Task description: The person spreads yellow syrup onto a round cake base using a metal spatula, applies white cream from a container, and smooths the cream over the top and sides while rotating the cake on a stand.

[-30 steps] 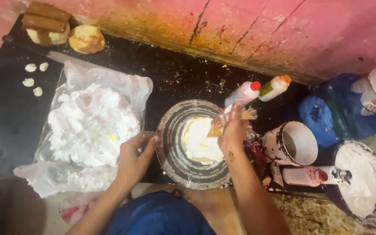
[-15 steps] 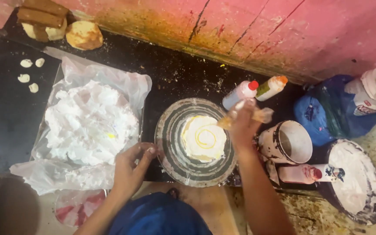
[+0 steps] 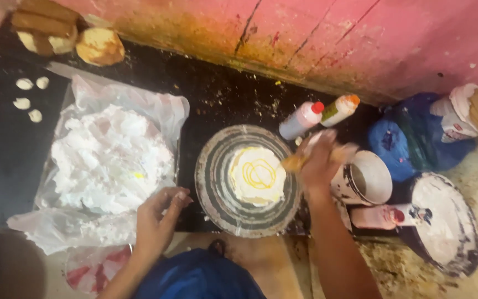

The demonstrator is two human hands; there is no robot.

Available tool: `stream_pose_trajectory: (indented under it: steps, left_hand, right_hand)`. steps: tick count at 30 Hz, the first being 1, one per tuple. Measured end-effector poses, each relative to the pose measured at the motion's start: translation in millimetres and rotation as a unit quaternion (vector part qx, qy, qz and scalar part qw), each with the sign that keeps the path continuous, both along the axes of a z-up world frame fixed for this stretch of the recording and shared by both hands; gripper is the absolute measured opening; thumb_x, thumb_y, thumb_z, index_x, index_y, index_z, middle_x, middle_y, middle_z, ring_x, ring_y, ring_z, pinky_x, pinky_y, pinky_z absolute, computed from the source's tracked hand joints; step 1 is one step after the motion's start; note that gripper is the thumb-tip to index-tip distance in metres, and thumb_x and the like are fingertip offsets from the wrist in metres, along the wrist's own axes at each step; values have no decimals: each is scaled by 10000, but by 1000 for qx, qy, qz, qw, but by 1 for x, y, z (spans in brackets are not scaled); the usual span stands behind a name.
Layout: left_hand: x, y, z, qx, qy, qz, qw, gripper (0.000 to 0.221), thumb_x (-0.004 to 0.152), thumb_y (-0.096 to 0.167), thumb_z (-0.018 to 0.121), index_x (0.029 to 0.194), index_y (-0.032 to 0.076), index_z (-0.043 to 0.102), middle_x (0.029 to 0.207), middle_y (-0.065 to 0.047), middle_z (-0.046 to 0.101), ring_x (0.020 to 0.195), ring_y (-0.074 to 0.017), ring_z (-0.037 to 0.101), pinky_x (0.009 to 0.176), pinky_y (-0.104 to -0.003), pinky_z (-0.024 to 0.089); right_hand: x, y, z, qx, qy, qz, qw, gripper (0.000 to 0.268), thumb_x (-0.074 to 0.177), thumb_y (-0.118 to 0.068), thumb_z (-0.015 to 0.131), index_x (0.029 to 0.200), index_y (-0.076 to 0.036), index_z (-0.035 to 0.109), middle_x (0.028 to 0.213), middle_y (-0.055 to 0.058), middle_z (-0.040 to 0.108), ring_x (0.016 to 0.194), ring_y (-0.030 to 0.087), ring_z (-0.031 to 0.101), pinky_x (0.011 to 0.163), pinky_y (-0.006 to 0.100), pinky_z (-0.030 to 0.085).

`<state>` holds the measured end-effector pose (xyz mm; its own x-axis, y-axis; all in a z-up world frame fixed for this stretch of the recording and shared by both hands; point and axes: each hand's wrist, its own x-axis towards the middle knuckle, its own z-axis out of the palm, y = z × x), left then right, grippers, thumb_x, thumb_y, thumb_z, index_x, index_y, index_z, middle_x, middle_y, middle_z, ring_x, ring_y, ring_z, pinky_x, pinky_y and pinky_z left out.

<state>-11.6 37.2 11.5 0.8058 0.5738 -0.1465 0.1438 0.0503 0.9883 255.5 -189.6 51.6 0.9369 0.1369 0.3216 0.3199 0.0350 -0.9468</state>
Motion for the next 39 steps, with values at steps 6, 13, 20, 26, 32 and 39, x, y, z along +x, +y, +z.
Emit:
stream_pose_trajectory:
  steps: [6, 13, 20, 26, 32, 39]
  left_hand:
    - [5, -8, -2, 5, -22, -36, 999, 281, 979, 231, 615, 1037, -7, 753, 899, -81, 799, 869, -147, 738, 765, -288, 574]
    - [7, -11, -6, 4, -21, -27, 999, 275, 991, 207, 609, 1036, -21, 757, 908, -99, 797, 880, -151, 733, 798, -294, 570]
    - [4, -21, -12, -21, -58, -50, 997, 305, 997, 241, 606, 1060, -23, 745, 954, -93, 797, 908, -143, 724, 839, -289, 565]
    - [-3, -14, -16, -29, 60, -5, 998, 300, 973, 254, 604, 1082, 13, 746, 891, -94, 791, 839, -151, 716, 647, -313, 536]
    - [1, -23, -6, -17, 30, -40, 999, 296, 981, 259, 615, 1020, 4, 760, 861, -70, 758, 791, -128, 668, 566, -278, 491]
    - [3, -28, -10, -29, -13, -38, 999, 293, 1000, 239, 605, 1025, -16, 749, 901, -91, 771, 859, -142, 695, 749, -275, 540]
  right_hand:
    - [-1, 27, -3, -36, -22, -33, 999, 209, 1083, -287, 480, 1027, -120, 594, 857, -15, 587, 699, 76, 526, 574, 254, 439]
    - [-12, 11, 15, -68, -62, -2, 996, 399, 1109, -360, 465, 816, -100, 540, 680, 2, 542, 534, 88, 498, 471, 268, 408]
    - [-16, 44, 17, -53, -35, -16, 998, 312, 1093, -354, 503, 927, -93, 544, 764, -8, 561, 647, 100, 564, 546, 275, 462]
    - [-10, 21, 21, -27, 14, 33, 999, 301, 1068, -332, 471, 1000, -78, 619, 816, -34, 625, 676, 77, 612, 545, 270, 523]
    - [8, 12, 24, -98, -86, -6, 991, 303, 1121, -288, 549, 961, -40, 620, 769, 6, 576, 651, 74, 544, 556, 262, 441]
    - [-17, 17, 9, -122, -233, -4, 965, 330, 1099, -320, 608, 961, -27, 540, 803, 32, 612, 645, 98, 586, 528, 242, 486]
